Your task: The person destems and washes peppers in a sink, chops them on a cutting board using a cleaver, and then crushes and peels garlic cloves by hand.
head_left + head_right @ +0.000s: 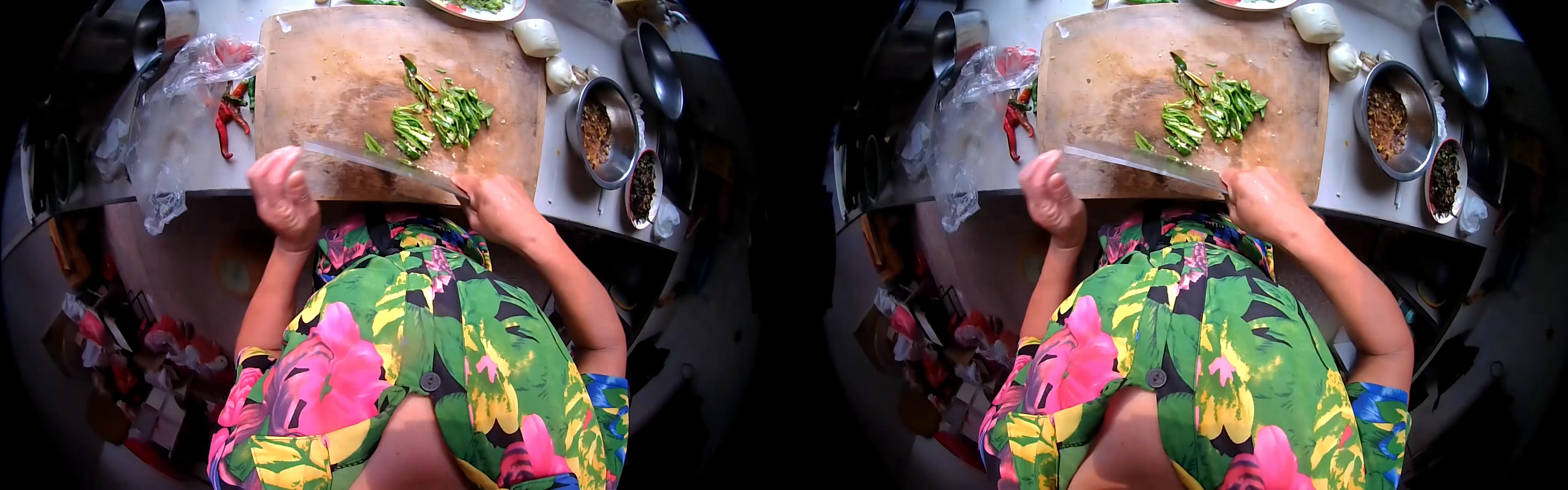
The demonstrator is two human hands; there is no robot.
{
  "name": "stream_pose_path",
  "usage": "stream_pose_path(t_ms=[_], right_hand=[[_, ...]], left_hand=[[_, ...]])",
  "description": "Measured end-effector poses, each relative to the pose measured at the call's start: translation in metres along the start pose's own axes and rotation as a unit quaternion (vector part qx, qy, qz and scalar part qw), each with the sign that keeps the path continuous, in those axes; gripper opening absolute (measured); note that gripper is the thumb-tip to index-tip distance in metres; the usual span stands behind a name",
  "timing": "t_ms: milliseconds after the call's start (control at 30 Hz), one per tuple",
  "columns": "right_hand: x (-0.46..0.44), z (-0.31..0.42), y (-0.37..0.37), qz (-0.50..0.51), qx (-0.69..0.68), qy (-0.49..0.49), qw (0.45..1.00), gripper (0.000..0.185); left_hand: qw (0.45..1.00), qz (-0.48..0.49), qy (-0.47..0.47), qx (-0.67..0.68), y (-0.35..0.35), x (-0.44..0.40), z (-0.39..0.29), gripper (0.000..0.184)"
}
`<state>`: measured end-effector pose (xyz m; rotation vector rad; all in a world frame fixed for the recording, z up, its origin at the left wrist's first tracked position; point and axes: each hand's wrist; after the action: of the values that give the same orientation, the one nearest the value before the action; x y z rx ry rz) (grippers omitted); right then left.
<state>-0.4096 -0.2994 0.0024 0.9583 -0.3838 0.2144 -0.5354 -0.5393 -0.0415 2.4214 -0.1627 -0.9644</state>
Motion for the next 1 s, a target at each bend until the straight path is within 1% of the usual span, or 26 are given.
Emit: stream_pose_path(t_ms=[33, 67, 100, 133, 167, 200, 233, 267, 300, 367, 400, 433, 467, 500, 600, 700, 767, 867, 933, 1000], right_hand=[[0.001, 0.001, 0.007, 0.008, 0.08, 0.012, 0.997, 0.011], [-0.003, -0.005, 0.008, 0.009, 0.144, 0.037, 0.989, 0.019], [-0.01, 0.002, 0.021, 0.046, 0.199, 0.055, 0.977, 0.019], [-0.018, 0.002, 0.025, 0.035, 0.212, 0.082, 0.973, 0.018], [-0.028, 0.0, 0.028, 0.025, 0.226, 0.11, 0.968, 0.017], [-0.039, 0.003, 0.032, 0.045, 0.24, 0.121, 0.962, 0.012], [-0.048, 0.006, 0.036, 0.045, 0.24, 0.124, 0.962, 0.012], [-0.056, 0.009, 0.04, 0.056, 0.242, 0.131, 0.96, 0.009], [-0.062, 0.013, 0.042, 0.069, 0.244, 0.139, 0.957, 0.008], [-0.068, 0.019, 0.047, 0.074, 0.24, 0.124, 0.96, 0.009], [-0.07, 0.018, 0.047, 0.095, 0.238, 0.116, 0.96, 0.009], [-0.074, 0.017, 0.049, 0.115, 0.235, 0.108, 0.959, 0.009], [-0.078, 0.005, 0.037, 0.125, 0.22, 0.079, 0.964, 0.01], [-0.08, 0.002, 0.035, 0.13, 0.207, 0.076, 0.967, 0.011], [-0.078, 0.002, 0.037, 0.145, 0.213, 0.076, 0.963, 0.011], [-0.079, -0.002, 0.038, 0.098, 0.218, 0.091, 0.967, 0.01], [-0.073, -0.005, 0.032, 0.094, 0.197, 0.093, 0.972, 0.01], [-0.07, 0.007, 0.045, 0.076, 0.193, 0.107, 0.972, 0.01], [-0.073, 0.018, 0.058, 0.083, 0.197, 0.101, 0.972, 0.01], [-0.083, 0.021, 0.064, 0.099, 0.214, 0.094, 0.967, 0.01]], left_hand=[[1.0, -0.022, 0.0, -0.007, 0.012, -0.009, -0.004, 0.025], [0.999, 0.028, -0.029, -0.029, 0.023, -0.019, -0.005, 0.038], [0.999, 0.03, -0.028, -0.032, 0.028, -0.027, -0.013, 0.038], [0.981, 0.176, -0.049, -0.064, 0.032, -0.033, -0.024, 0.044], [0.941, 0.317, -0.068, -0.094, 0.032, -0.034, -0.033, 0.052], [0.93, 0.351, -0.058, -0.089, 0.031, -0.03, -0.04, 0.056], [0.918, 0.384, -0.047, -0.084, 0.029, -0.026, -0.046, 0.061], [0.913, 0.395, -0.045, -0.09, 0.024, -0.021, -0.048, 0.058], [0.9, 0.42, -0.026, -0.111, 0.019, -0.02, -0.049, 0.047], [0.909, 0.398, -0.033, -0.119, 0.003, -0.016, -0.031, 0.027], [0.91, 0.398, -0.028, -0.115, -0.001, -0.015, -0.029, 0.027], [0.896, 0.423, -0.036, -0.132, -0.006, -0.017, -0.028, 0.02], [0.881, 0.447, -0.044, -0.15, -0.012, -0.018, -0.026, 0.015], [0.878, 0.444, -0.063, -0.167, -0.016, -0.02, -0.028, 0.015], [0.871, 0.462, -0.061, -0.153, -0.016, -0.028, -0.03, 0.014], [0.871, 0.46, -0.066, -0.16, -0.02, -0.036, -0.024, 0.013], [0.868, 0.464, -0.082, -0.159, -0.017, -0.032, -0.025, 0.013], [0.869, 0.453, -0.111, -0.164, -0.007, -0.048, -0.025, 0.013], [0.876, 0.445, -0.113, -0.152, -0.003, -0.057, -0.025, 0.012], [0.881, 0.44, -0.104, -0.142, -0.015, -0.054, -0.014, 0.013]])
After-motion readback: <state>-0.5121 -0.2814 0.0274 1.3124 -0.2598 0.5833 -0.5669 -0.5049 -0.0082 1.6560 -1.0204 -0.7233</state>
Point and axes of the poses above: each hand's wrist, its own x-axis away from the middle knuckle, its own y-axis out of the back of the hand, z = x × y
